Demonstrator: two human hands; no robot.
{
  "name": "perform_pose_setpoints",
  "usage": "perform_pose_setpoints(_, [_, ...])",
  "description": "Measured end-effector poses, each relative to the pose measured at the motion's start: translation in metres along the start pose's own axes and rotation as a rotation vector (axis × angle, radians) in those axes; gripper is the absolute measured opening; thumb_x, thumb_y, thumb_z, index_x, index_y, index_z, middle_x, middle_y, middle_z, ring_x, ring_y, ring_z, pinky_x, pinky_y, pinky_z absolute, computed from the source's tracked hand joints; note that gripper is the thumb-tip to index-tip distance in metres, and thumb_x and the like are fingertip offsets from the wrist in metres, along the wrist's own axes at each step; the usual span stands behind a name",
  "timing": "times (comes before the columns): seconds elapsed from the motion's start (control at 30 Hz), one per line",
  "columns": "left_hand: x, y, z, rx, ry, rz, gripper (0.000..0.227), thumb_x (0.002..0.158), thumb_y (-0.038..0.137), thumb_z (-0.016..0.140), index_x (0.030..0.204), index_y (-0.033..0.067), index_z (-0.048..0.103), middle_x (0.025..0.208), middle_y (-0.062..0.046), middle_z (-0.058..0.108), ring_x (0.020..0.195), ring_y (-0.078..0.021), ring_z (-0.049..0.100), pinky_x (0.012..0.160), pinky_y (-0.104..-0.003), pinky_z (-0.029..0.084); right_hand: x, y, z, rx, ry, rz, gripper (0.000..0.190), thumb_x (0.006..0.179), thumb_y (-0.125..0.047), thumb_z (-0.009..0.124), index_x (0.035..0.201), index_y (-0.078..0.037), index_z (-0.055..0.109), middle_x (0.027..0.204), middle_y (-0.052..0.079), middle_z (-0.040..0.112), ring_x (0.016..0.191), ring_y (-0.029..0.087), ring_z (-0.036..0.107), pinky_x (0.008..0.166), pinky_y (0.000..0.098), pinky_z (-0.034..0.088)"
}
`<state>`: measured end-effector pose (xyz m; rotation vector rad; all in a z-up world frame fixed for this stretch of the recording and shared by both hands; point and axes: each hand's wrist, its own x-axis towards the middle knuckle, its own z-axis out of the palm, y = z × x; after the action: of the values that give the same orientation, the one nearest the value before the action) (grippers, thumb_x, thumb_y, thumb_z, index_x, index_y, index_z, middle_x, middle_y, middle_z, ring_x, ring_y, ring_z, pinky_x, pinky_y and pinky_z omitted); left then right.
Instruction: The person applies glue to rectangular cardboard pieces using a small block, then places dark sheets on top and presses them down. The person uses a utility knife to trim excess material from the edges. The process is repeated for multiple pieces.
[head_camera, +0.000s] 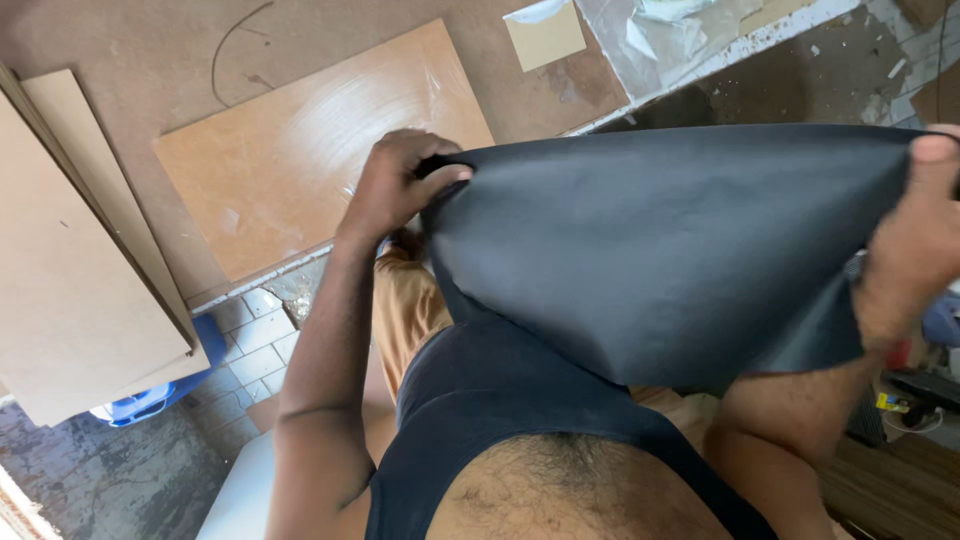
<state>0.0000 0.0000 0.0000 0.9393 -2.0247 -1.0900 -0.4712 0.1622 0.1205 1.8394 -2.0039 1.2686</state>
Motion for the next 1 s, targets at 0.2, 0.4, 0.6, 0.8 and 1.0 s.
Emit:
perform_pose_setpoints(0.2, [-0.074, -0.020, 0.003, -0.294, 0.328, -0.716, 0.022, 0.090, 0.015, 0.082, 0.105, 0.0016, 0.073, 0.083, -0.006, 0.072, 0.070, -0.0105, 0.064, 0.063, -0.027, 0.053, -0.052, 0.047, 0.129, 0.120, -0.072, -0.056, 0.007, 0.109, -0.001, 0.074, 0.112, 0.006, 0.074, 0.104, 0.017, 0.074, 0.097, 0.031, 0.072, 0.090, 0.0401, 0.055])
perform_pose_setpoints(0.4, [-0.161, -0.063, -0.025, 0.085, 0.667, -0.737, 0.025, 0.092, 0.018, 0.081, 0.107, -0.0003, 0.071, 0.090, -0.010, 0.076, 0.078, -0.0149, 0.071, 0.073, -0.030, 0.057, -0.125, 0.026, 0.272, 0.194, -0.174, -0.088, 0.014, 0.108, -0.010, 0.074, 0.104, 0.000, 0.066, 0.092, 0.020, 0.070, 0.083, 0.039, 0.070, 0.072, 0.0451, 0.056])
perform_pose_setpoints(0.6, [-0.217, -0.109, -0.022, 0.391, 0.903, -0.686, 0.016, 0.098, 0.016, 0.076, 0.102, 0.0006, 0.074, 0.090, -0.015, 0.077, 0.078, -0.0186, 0.071, 0.074, -0.034, 0.055, -0.145, -0.004, 0.359, 0.154, -0.279, -0.293, 0.015, 0.107, -0.014, 0.071, 0.109, -0.004, 0.061, 0.092, 0.017, 0.066, 0.078, 0.040, 0.065, 0.068, 0.0492, 0.050])
perform_pose_setpoints(0.8, [-0.234, -0.144, -0.015, 0.183, 1.260, -0.792, 0.017, 0.105, 0.015, 0.064, 0.108, 0.0002, 0.071, 0.092, -0.010, 0.073, 0.082, -0.0180, 0.065, 0.078, -0.032, 0.055, -0.141, -0.052, 0.355, 0.122, -0.228, -0.405, 0.008, 0.109, -0.007, 0.067, 0.114, -0.003, 0.062, 0.103, 0.012, 0.066, 0.089, 0.033, 0.067, 0.072, 0.0444, 0.048])
perform_pose_setpoints(1.0, [-0.211, -0.151, -0.028, 0.322, 1.294, -0.652, 0.017, 0.108, 0.017, 0.062, 0.118, 0.0024, 0.065, 0.109, -0.008, 0.070, 0.101, -0.0197, 0.066, 0.092, -0.034, 0.054, -0.140, -0.090, 0.352, 0.242, -0.323, 0.250, 0.007, 0.111, -0.010, 0.068, 0.116, -0.005, 0.070, 0.108, 0.012, 0.067, 0.097, 0.028, 0.067, 0.085, 0.0403, 0.055])
